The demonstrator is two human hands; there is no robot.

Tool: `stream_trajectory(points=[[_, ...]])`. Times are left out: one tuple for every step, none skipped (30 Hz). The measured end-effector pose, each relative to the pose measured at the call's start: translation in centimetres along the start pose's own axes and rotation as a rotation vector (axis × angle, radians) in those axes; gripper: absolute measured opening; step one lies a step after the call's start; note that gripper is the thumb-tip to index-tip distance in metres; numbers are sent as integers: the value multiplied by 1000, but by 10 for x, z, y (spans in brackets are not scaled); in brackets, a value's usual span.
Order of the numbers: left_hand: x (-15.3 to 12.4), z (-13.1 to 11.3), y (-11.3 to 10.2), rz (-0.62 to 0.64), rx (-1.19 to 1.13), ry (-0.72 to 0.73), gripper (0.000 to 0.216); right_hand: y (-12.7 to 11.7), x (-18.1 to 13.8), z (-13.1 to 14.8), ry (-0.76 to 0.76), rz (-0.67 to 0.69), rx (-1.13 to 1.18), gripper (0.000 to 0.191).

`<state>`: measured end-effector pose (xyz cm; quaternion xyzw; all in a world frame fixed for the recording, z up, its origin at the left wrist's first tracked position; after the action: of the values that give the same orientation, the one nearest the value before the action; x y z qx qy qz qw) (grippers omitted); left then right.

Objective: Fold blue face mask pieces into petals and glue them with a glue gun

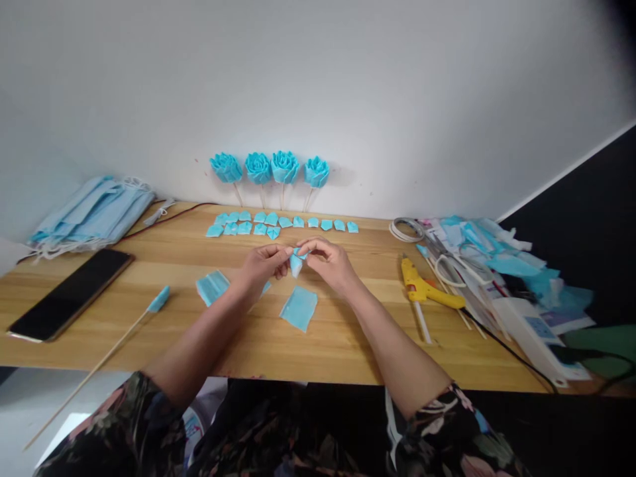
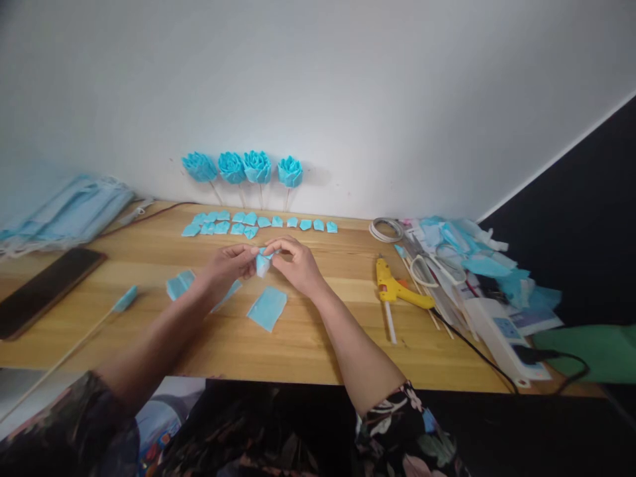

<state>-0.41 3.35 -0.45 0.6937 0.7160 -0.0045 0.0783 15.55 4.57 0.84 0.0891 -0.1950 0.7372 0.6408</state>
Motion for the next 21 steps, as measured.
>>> stream_trajectory(points=[[0, 0, -1, -20, -3, 0, 40, 0, 0, 0, 9, 10, 8, 15], [0, 0, -1, -41, -10, 1, 38, 0, -1, 1, 27, 20, 31, 16], [0, -1, -2, -60, -16, 3, 36, -1, -1, 1, 54, 26, 69, 17], [0, -2, -3, -75, -22, 5, 35, -1, -1, 0, 90, 27, 119, 20], [-1, -3, -3, -86, -25, 8, 34, -1, -1, 0, 132, 22, 174, 23], [-1, -4, -3, -93, -27, 12, 33, -2, -1, -2, 175, 13, 221, 27], [-1, -4, -3, -96, -28, 16, 33, -2, -1, -4, 217, 0, 252, 31], [-2, -5, -3, -97, -28, 19, 33, -1, -1, -6, 255, -12, 268, 35], [-2, -5, -3, -97, -28, 19, 34, -1, -1, -8, 288, -21, 269, 37], [-1, -4, -3, -95, -30, 19, 34, 0, -2, -10, 313, -22, 263, 38], [-1, -4, -3, -92, -32, 20, 35, 1, -2, -11, 327, -16, 254, 38], [-1, -3, -3, -89, -34, 23, 35, 3, -3, -11, 336, -4, 247, 37], [-1, -3, -3, -86, -36, 27, 36, 4, -3, -11, 340, 9, 242, 36], [0, -3, -3, -84, -37, 32, 36, 5, -4, -10, 343, 17, 237, 35], [0, -2, -3, -84, -36, 36, 37, 5, -4, -9, 344, 19, 230, 34], [0, -2, -3, -85, -34, 40, 37, 5, -5, -9, 346, 17, 224, 34], [0, -2, -3, -87, -32, 42, 38, 5, -5, -8, 347, 11, 218, 34], [0, -3, -3, -88, -30, 44, 38, 5, -5, -8, 350, 5, 215, 34], [0, -3, -3, -88, -27, 48, 38, 5, -5, -8, 351, 2, 210, 35], [-1, -4, -3, -89, -23, 52, 39, 5, -5, -8, 351, 2, 204, 36], [-1, -4, -4, -88, -17, 57, 39, 5, -5, -9, 350, 3, 196, 36]])
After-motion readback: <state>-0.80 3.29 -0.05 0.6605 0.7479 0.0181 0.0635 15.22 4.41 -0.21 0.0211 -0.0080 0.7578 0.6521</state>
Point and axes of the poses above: each hand's wrist, its own x-axis towards the middle knuckle, its own y-axis out of the palm, z = x × y, the point moved 4 cm from there along x, towards the middle knuckle, and after that the axes turned 8 degrees about -z, right-handed, at the moved point
